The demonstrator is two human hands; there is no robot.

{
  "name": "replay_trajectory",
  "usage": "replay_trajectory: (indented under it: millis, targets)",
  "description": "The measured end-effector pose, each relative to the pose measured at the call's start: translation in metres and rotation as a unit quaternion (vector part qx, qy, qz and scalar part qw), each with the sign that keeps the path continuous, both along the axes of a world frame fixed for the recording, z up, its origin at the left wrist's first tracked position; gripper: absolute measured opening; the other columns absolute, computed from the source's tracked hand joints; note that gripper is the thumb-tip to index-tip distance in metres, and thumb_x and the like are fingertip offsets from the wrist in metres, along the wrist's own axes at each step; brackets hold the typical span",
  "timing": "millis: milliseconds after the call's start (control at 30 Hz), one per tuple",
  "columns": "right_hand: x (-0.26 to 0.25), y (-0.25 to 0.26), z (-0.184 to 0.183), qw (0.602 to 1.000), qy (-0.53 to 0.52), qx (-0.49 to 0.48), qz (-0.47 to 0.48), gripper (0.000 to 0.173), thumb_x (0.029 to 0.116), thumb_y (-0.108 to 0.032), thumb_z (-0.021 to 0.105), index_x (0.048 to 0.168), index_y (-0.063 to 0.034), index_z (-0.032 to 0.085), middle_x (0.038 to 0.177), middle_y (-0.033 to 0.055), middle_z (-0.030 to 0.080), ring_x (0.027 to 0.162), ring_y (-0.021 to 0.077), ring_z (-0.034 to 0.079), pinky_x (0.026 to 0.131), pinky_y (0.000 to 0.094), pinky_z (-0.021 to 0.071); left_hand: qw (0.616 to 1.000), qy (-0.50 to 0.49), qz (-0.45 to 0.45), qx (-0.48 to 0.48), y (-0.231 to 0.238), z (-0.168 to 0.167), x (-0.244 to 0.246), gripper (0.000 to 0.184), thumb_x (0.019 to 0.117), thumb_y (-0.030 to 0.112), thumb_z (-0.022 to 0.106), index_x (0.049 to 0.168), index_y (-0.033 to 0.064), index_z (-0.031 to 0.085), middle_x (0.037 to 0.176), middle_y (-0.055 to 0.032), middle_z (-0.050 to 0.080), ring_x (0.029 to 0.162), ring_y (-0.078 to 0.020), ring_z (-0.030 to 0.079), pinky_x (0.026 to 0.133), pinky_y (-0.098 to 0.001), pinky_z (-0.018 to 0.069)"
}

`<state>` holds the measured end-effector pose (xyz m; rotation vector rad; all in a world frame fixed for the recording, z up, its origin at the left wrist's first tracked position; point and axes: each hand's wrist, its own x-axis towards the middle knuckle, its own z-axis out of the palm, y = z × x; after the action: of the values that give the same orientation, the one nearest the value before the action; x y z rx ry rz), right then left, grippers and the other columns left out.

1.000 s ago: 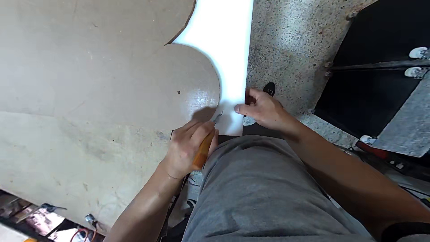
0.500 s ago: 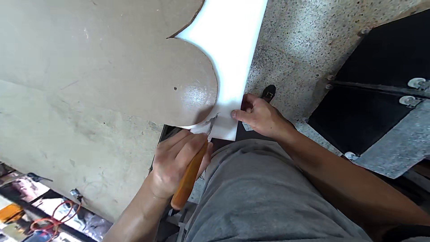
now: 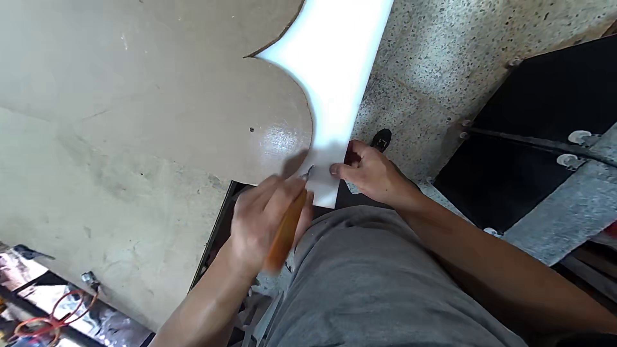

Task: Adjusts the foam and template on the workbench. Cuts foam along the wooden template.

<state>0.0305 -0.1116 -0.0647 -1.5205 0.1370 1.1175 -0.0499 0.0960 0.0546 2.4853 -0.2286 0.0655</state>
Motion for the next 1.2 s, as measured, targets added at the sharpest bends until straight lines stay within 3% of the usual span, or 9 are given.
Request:
replay_trajectory:
  millis: [67, 233, 400, 533, 700, 833, 1000, 1133, 1200]
  targets:
    - [0.001, -0.002, 0.001, 1.0, 0.001, -0.004, 0.006, 0.042, 0.0859, -0.031, 0.08, 0.118, -0.0099, 0.063, 0.097, 0.0027, 0.074, 0.088, 0.0132, 0.073, 0.08, 0.0362, 0.0635, 1.0, -0.018, 0.015, 0.003, -0.002, 0.013, -0.005, 0.02, 0.098, 0.02, 0.064, 0.107, 0.0023, 0.068, 0.088, -0.0075, 0.07, 0.075, -0.0146, 0.066, 0.064, -0.0303, 0.0567]
    - [-0.001, 0.0, 0.0, 1.0, 0.003, 0.011, -0.006, 0.041, 0.0841, -0.027, 0.081, 0.117, -0.01, 0.063, 0.096, 0.0031, 0.073, 0.086, 0.0137, 0.072, 0.078, 0.0353, 0.0629, 0.999, 0.034, 0.01, 0.005, -0.002, -0.029, 0.002, 0.022, 0.0974, 0.017, 0.065, 0.107, -0.0013, 0.071, 0.091, -0.0101, 0.072, 0.08, -0.0175, 0.069, 0.07, -0.0333, 0.0604]
    - [-0.002, -0.005, -0.003, 1.0, 0.01, 0.016, -0.005, 0.044, 0.0846, -0.031, 0.081, 0.119, -0.0099, 0.063, 0.098, 0.0035, 0.073, 0.088, 0.0142, 0.072, 0.08, 0.0371, 0.0628, 0.997, -0.028, 0.074, -0.009, -0.013, 0.011, 0.003, 0.021, 0.0979, 0.02, 0.063, 0.109, 0.0027, 0.068, 0.088, -0.0063, 0.07, 0.075, -0.0117, 0.066, 0.065, -0.028, 0.0568]
    - [0.003, -0.003, -0.001, 1.0, 0.006, 0.011, 0.002, 0.042, 0.0845, -0.027, 0.08, 0.118, -0.01, 0.064, 0.096, 0.0032, 0.073, 0.086, 0.0141, 0.072, 0.078, 0.0369, 0.0625, 0.998, -0.03, 0.051, -0.002, -0.016, -0.034, 0.018, 0.019, 0.096, 0.014, 0.065, 0.104, -0.0022, 0.07, 0.085, -0.0094, 0.071, 0.074, -0.0147, 0.068, 0.065, -0.0296, 0.059]
    - [0.004, -0.01, -0.003, 0.999, 0.023, 0.023, 0.009, 0.044, 0.0854, -0.028, 0.081, 0.121, -0.0099, 0.062, 0.099, 0.0039, 0.073, 0.088, 0.0139, 0.072, 0.08, 0.0353, 0.0627, 0.991, -0.042, 0.123, -0.033, -0.027, 0.015, 0.015, 0.02, 0.098, 0.02, 0.065, 0.11, 0.0042, 0.067, 0.09, -0.004, 0.07, 0.075, -0.0094, 0.067, 0.066, -0.0276, 0.0581]
    - [0.009, -0.011, -0.001, 0.999, 0.013, 0.002, 0.03, 0.043, 0.0854, -0.029, 0.08, 0.121, -0.0125, 0.063, 0.099, 0.0014, 0.073, 0.089, 0.0121, 0.072, 0.08, 0.0343, 0.0618, 0.99, -0.051, 0.123, -0.039, -0.03, -0.036, 0.031, 0.017, 0.0958, 0.011, 0.067, 0.104, -0.0039, 0.069, 0.087, -0.0094, 0.072, 0.074, -0.0106, 0.069, 0.066, -0.0281, 0.0608]
    - [0.015, -0.02, -0.003, 0.998, 0.009, 0.004, 0.058, 0.045, 0.0853, -0.031, 0.081, 0.121, -0.0114, 0.062, 0.099, 0.0022, 0.073, 0.089, 0.0129, 0.072, 0.08, 0.0359, 0.0623, 0.979, -0.062, 0.181, -0.072, -0.045, 0.011, 0.036, 0.017, 0.0971, 0.012, 0.066, 0.11, 0.001, 0.066, 0.094, -0.0046, 0.072, 0.076, -0.0098, 0.071, 0.067, -0.0287, 0.0624]
    - [0.019, -0.019, -0.009, 0.996, 0.004, -0.015, 0.085, 0.046, 0.0847, -0.034, 0.08, 0.122, -0.0133, 0.062, 0.1, 0.0009, 0.073, 0.09, 0.012, 0.072, 0.081, 0.0366, 0.0619, 0.973, -0.072, 0.21, -0.06, -0.046, -0.026, 0.055, 0.014, 0.0977, 0.011, 0.067, 0.104, -0.0015, 0.067, 0.087, -0.0055, 0.072, 0.069, -0.0047, 0.067, 0.06, -0.024, 0.0593]
    - [0.023, -0.02, -0.011, 0.995, -0.003, -0.012, 0.099, 0.047, 0.0841, -0.034, 0.082, 0.122, -0.0138, 0.062, 0.101, 0.0003, 0.073, 0.09, 0.0114, 0.072, 0.082, 0.0365, 0.0623, 0.972, -0.06, 0.221, -0.05, -0.051, -0.021, 0.06, 0.015, 0.0976, 0.012, 0.067, 0.105, -0.0007, 0.069, 0.087, -0.0044, 0.073, 0.069, -0.005, 0.068, 0.061, -0.0252, 0.0605]
